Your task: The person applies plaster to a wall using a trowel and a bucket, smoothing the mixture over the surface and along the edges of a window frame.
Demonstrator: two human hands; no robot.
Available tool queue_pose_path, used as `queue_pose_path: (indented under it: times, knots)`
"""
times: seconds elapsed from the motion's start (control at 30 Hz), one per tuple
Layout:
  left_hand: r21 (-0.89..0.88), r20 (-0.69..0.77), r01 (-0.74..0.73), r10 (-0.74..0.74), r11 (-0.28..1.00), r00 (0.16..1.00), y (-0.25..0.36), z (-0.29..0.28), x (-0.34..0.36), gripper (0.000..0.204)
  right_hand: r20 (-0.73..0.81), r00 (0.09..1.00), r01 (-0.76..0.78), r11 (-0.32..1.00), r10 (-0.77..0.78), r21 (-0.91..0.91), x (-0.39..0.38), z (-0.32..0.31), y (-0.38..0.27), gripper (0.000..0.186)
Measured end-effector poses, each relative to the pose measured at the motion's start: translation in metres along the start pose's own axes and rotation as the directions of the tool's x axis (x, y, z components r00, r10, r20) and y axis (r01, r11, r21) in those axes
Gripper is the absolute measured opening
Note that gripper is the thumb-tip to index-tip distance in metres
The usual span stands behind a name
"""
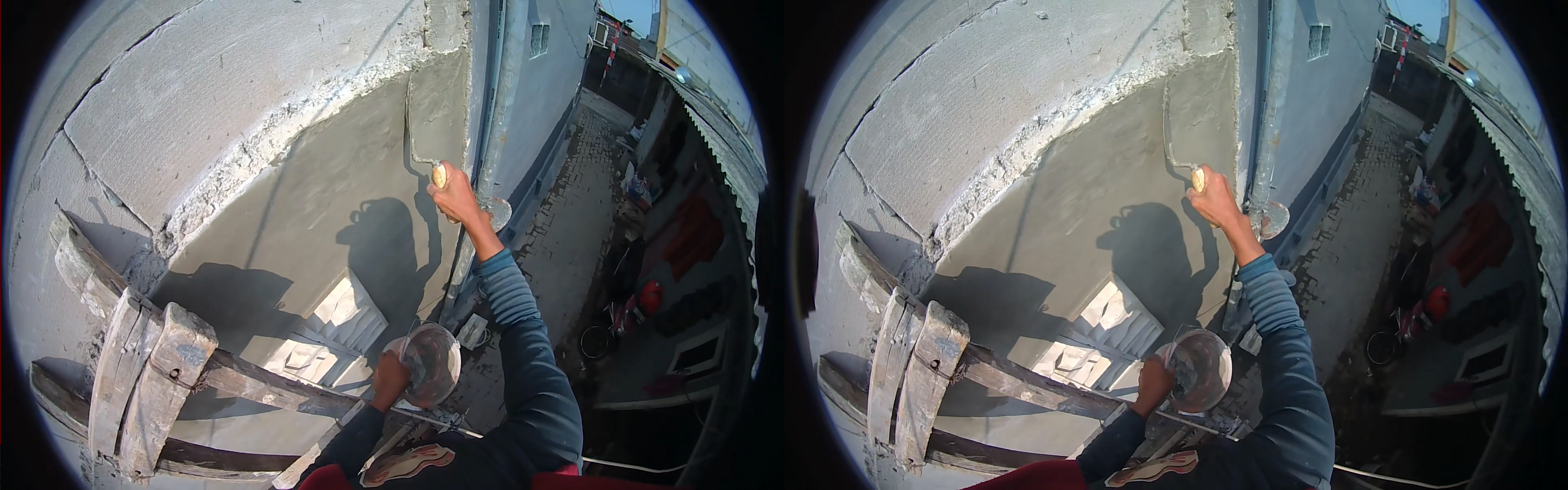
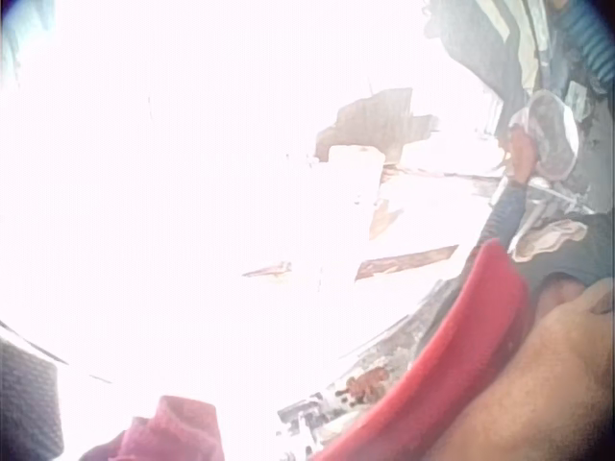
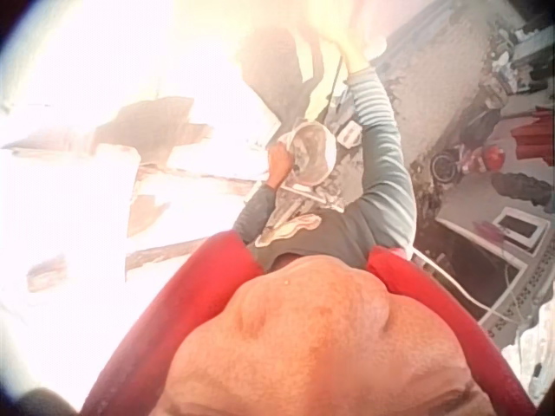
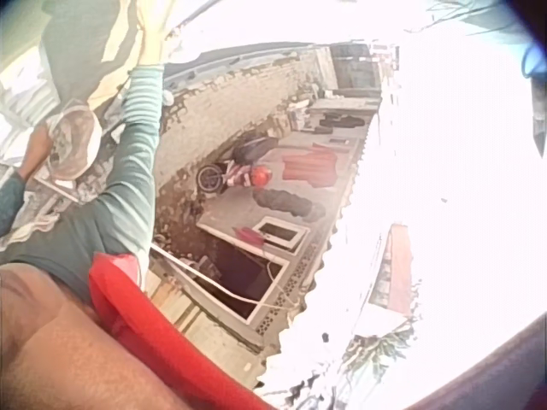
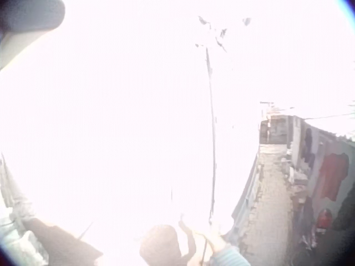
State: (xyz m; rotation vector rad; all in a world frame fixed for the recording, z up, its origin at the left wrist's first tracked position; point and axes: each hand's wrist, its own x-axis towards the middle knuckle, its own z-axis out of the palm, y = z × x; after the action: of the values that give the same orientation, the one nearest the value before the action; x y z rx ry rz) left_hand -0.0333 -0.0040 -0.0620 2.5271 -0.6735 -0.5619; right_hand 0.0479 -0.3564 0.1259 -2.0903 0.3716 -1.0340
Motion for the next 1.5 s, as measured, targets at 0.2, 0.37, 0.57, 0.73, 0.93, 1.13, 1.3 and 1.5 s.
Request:
queue_pose_path:
  times: [0.2, 0.37, 0.57, 0.73, 0.93, 1.13, 1.3, 1.5]
  knots:
    - [-0.007, 0.005, -0.032, 0.032, 0.999, 0.999, -0.004, 0.007, 0.006, 0.033, -0.150, 0.968, -0.183, 0.976, 0.200, 0.122, 0.027, -0.048, 0.019, 0.016]
    - [-0.012, 0.017, -0.042, 0.042, 0.999, 0.999, 0.000, 0.007, 0.001, 0.034, -0.275, 0.953, -0.161, 0.980, 0.124, -0.115, 0.104, -0.085, 0.065, 0.014]
    - [-0.003, 0.015, 0.003, -0.003, 1.000, 1.000, -0.001, 0.000, -0.005, 0.033, -0.228, 0.959, -0.195, 0.975, 0.167, -0.103, 0.122, -0.052, 0.086, 0.019]
    - [-0.005, 0.025, 0.033, -0.033, 0.999, 0.999, 0.005, -0.003, -0.005, 0.033, -0.166, 0.986, -0.038, 0.973, -0.001, -0.230, 0.076, -0.032, 0.057, 0.026]
    - [-0.021, 0.018, -0.021, 0.021, 1.000, 1.000, 0.001, -0.001, 0.000, 0.032, -0.014, 1.000, 0.024, 0.996, -0.026, -0.090, 0.020, -0.018, 0.019, 0.025]
    - [-0.034, 0.054, -0.001, 0.003, 0.999, 0.999, 0.007, 0.000, -0.005, 0.033, -0.162, 0.933, -0.301, 0.944, 0.321, 0.136, 0.078, -0.061, 0.104, 0.018]
    - [-0.030, 0.073, 0.045, -0.043, 0.999, 0.996, 0.005, 0.001, -0.006, 0.035, -0.179, 0.963, -0.210, 0.977, 0.200, -0.042, 0.074, -0.020, 0.105, 0.019]
    - [-0.006, 0.077, 0.039, -0.039, 0.999, 0.996, 0.008, -0.011, -0.004, 0.036, -0.107, 0.994, -0.024, 0.994, 0.012, -0.110, -0.018, 0.026, -0.007, 0.020]
